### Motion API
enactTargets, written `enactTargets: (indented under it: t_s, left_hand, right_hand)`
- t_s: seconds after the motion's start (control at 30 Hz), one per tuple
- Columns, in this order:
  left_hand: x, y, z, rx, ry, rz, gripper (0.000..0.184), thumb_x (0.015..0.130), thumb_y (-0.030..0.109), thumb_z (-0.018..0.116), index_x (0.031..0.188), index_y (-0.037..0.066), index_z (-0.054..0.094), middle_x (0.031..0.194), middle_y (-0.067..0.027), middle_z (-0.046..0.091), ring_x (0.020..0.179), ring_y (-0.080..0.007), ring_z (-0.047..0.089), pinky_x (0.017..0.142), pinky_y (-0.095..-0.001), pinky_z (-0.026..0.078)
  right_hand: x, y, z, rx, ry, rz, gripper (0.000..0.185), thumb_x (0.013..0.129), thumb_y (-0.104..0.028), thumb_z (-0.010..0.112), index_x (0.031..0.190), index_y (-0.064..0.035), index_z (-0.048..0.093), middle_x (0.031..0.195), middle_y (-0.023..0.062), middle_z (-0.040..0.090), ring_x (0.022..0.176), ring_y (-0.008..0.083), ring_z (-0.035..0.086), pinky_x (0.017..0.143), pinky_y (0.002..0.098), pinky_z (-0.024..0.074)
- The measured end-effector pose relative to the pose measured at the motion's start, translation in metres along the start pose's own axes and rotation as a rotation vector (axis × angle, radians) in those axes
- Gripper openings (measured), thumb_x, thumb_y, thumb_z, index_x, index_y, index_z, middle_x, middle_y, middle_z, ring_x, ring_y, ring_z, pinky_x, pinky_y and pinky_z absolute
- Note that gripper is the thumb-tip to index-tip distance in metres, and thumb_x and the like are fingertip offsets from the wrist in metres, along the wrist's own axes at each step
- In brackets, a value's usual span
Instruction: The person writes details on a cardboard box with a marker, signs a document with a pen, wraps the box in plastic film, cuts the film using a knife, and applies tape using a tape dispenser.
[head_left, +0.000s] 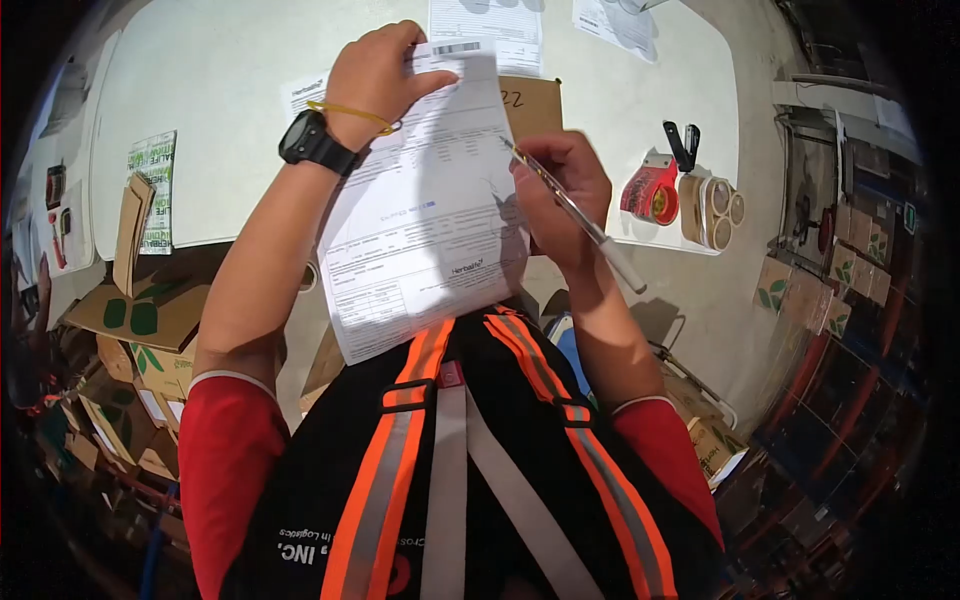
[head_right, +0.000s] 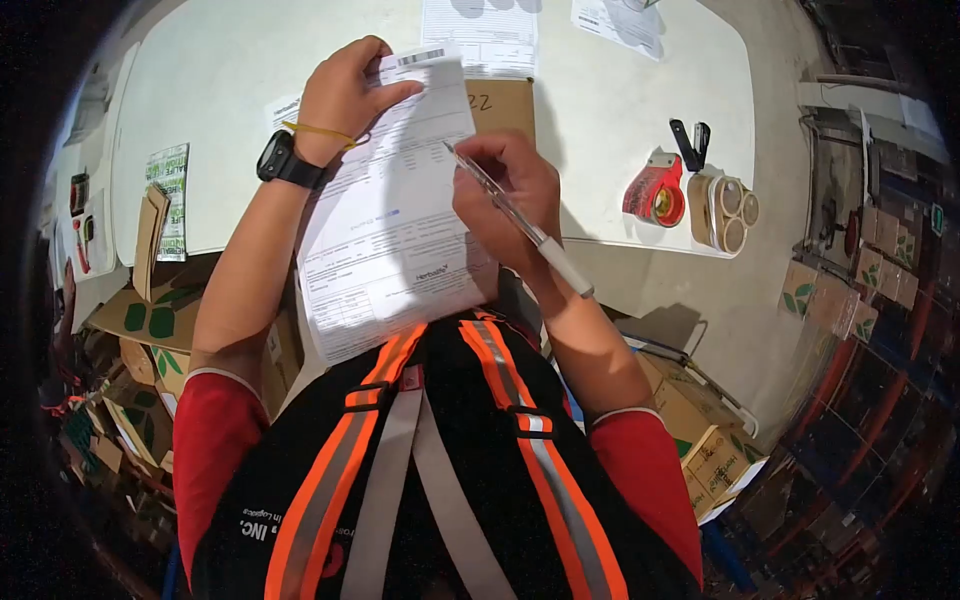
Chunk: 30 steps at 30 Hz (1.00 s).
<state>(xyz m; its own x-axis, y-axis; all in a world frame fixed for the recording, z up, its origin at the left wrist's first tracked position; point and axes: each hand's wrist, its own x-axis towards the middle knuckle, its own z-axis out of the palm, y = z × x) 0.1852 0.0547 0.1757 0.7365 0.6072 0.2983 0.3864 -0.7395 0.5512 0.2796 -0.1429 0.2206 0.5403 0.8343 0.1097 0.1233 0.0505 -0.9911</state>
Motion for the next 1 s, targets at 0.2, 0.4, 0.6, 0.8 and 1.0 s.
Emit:
enactTargets:
  t_s: [0.2,0.4,0.6,0.8,1.0]
  left_hand:
    - [-0.006,0.009,0.01,-0.044,-0.008,0.029,0.041,0.064,0.033,0.077,0.081,0.002,0.057,0.07,-0.0104,0.057,0.063,-0.0258,0.055,0.056,-0.035,0.044]
    - [-0.005,0.005,0.011,-0.044,0.016,0.048,0.04,0.063,0.032,0.077,0.08,0.002,0.057,0.07,-0.0107,0.057,0.062,-0.0257,0.055,0.056,-0.0338,0.045]
    - [-0.005,0.005,0.012,-0.051,0.006,0.032,0.04,0.063,0.032,0.077,0.08,0.002,0.057,0.07,-0.0116,0.057,0.062,-0.0266,0.056,0.056,-0.0337,0.046]
    - [-0.005,0.006,0.011,-0.066,-0.016,0.006,0.042,0.062,0.033,0.078,0.08,0.001,0.057,0.071,-0.0124,0.058,0.063,-0.027,0.056,0.057,-0.0339,0.046]
    - [-0.005,0.004,0.012,-0.05,-0.006,0.02,0.042,0.062,0.034,0.077,0.08,0.002,0.058,0.071,-0.0125,0.058,0.062,-0.0273,0.056,0.057,-0.0345,0.046]
  right_hand:
    - [0.016,0.039,0.014,-0.06,-0.019,0.102,0.011,0.076,-0.006,0.061,0.08,-0.0024,0.051,0.066,0.0041,0.056,0.06,0.0069,0.053,0.054,0.0229,0.043]
    - [0.019,0.041,0.007,-0.262,-0.037,-0.026,0.01,0.076,-0.007,0.062,0.078,-0.0018,0.053,0.063,0.0048,0.056,0.057,0.0088,0.052,0.053,0.0241,0.0424]
    - [0.022,0.047,0.008,-0.279,-0.032,-0.062,0.008,0.075,-0.005,0.062,0.074,-0.0001,0.056,0.063,0.0075,0.057,0.056,0.0128,0.054,0.051,0.0259,0.0427]
    - [0.023,0.046,0.008,-0.285,-0.047,-0.052,0.008,0.075,-0.005,0.062,0.073,0.0003,0.057,0.062,0.0088,0.057,0.055,0.0149,0.056,0.051,0.027,0.0427]
    - [0.026,0.036,0.004,-0.281,-0.077,-0.059,0.007,0.076,-0.005,0.061,0.073,-0.0007,0.057,0.062,0.0076,0.057,0.055,0.0127,0.055,0.051,0.0259,0.0427]
